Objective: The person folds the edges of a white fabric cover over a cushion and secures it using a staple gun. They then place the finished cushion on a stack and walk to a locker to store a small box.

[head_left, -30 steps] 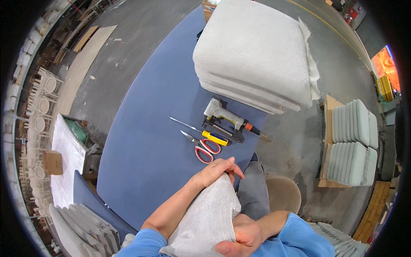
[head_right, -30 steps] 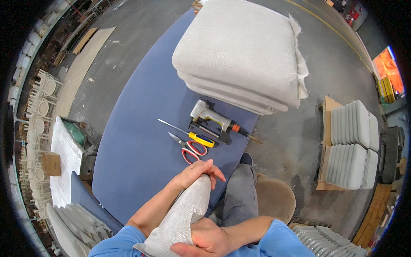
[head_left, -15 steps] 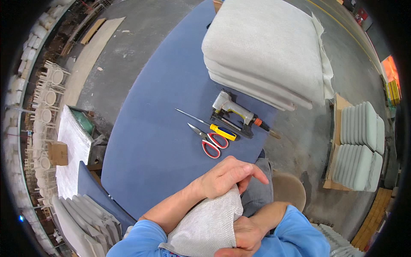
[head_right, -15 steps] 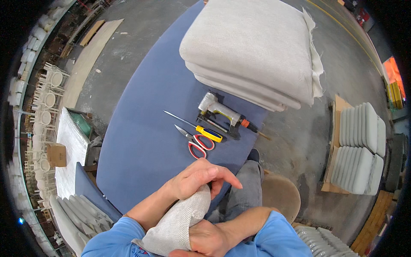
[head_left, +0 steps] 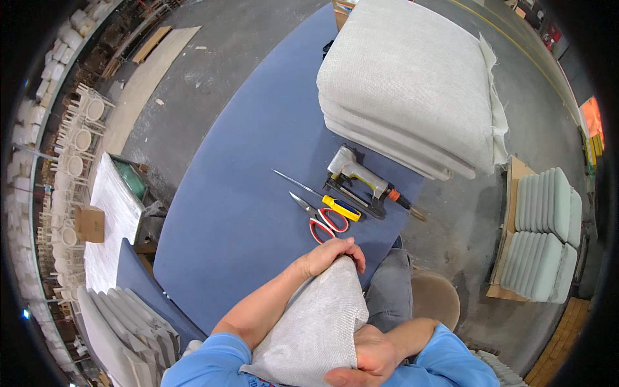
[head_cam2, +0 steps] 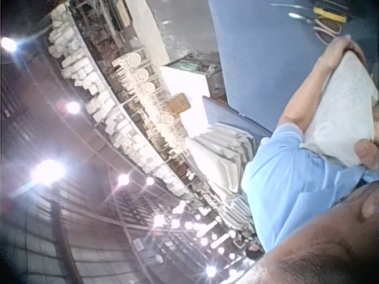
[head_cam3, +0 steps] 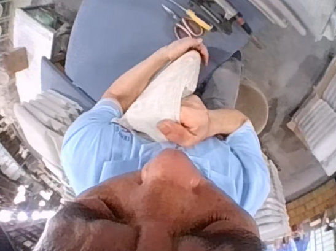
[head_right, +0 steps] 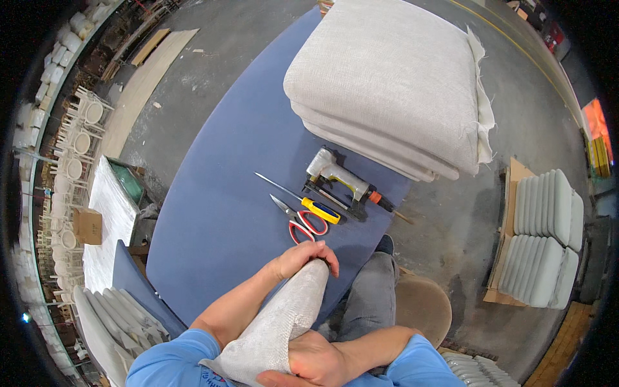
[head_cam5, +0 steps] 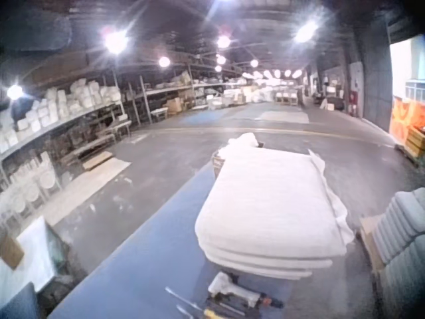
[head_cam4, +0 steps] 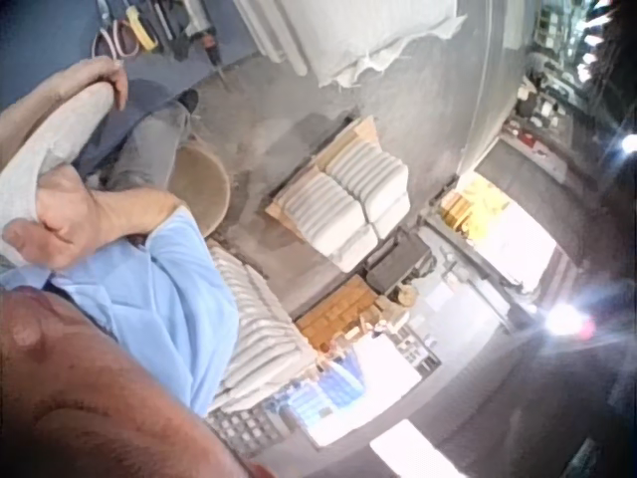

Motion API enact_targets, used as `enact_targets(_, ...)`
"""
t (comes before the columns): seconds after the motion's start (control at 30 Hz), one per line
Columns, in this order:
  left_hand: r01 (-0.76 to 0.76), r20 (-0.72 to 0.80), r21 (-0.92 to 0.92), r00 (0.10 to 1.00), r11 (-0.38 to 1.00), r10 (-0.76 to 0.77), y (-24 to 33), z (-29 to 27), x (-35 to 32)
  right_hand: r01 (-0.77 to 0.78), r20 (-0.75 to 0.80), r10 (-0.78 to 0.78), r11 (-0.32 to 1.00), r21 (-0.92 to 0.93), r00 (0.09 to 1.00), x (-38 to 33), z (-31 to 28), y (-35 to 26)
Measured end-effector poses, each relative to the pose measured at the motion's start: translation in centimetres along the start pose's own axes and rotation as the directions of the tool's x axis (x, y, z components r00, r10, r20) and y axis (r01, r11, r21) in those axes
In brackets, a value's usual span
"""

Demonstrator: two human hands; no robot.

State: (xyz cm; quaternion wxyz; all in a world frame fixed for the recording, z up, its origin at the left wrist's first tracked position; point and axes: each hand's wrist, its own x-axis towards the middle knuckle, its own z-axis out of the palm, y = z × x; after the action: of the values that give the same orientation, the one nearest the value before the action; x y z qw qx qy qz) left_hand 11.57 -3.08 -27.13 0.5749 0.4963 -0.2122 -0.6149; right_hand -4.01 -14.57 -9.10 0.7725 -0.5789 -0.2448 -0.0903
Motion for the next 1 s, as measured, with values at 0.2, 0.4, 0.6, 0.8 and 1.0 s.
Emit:
enact_targets(0.2, 0.026, -0.021, 0.030, 0.999, 0.999, -0.025, 2.2, 2.2, 0.6, 0.040, 0.053, -0.042, 0.998, 0.038, 0.998, 0.0, -0.3, 0.8)
enact_targets(0.4, -0.082, -0.036, 0.050, 0.996, 0.995, 0.084, 6.7, 4.5, -1.3, 0.229, 0.005, -0.229, 0.972, -0.055, 0.973, 0.6, 0.3, 2.0)
enact_targets(0.6, -0.186, 0.019, 0.051, 0.983, 0.981, 0.185, 10.8, 6.4, -3.3, 0.131, 0.092, -0.132, 0.991, 0.020, 0.987, 1.4, -0.4, 1.0)
enact_targets(0.8, -0.440, 0.075, -0.194, 0.885, 0.877, 0.460, 12.7, 7.7, -5.8, -0.007, -0.079, 0.012, 0.998, 0.061, 0.997, 1.9, -0.2, -0.9)
enact_targets(1.0, -0.498, 0.051, -0.344, 0.837, 0.796, 0.545, 11.1, 8.1, -6.0, -0.195, -0.105, 0.209, 0.972, 0.129, 0.972, 1.6, 0.7, -2.5)
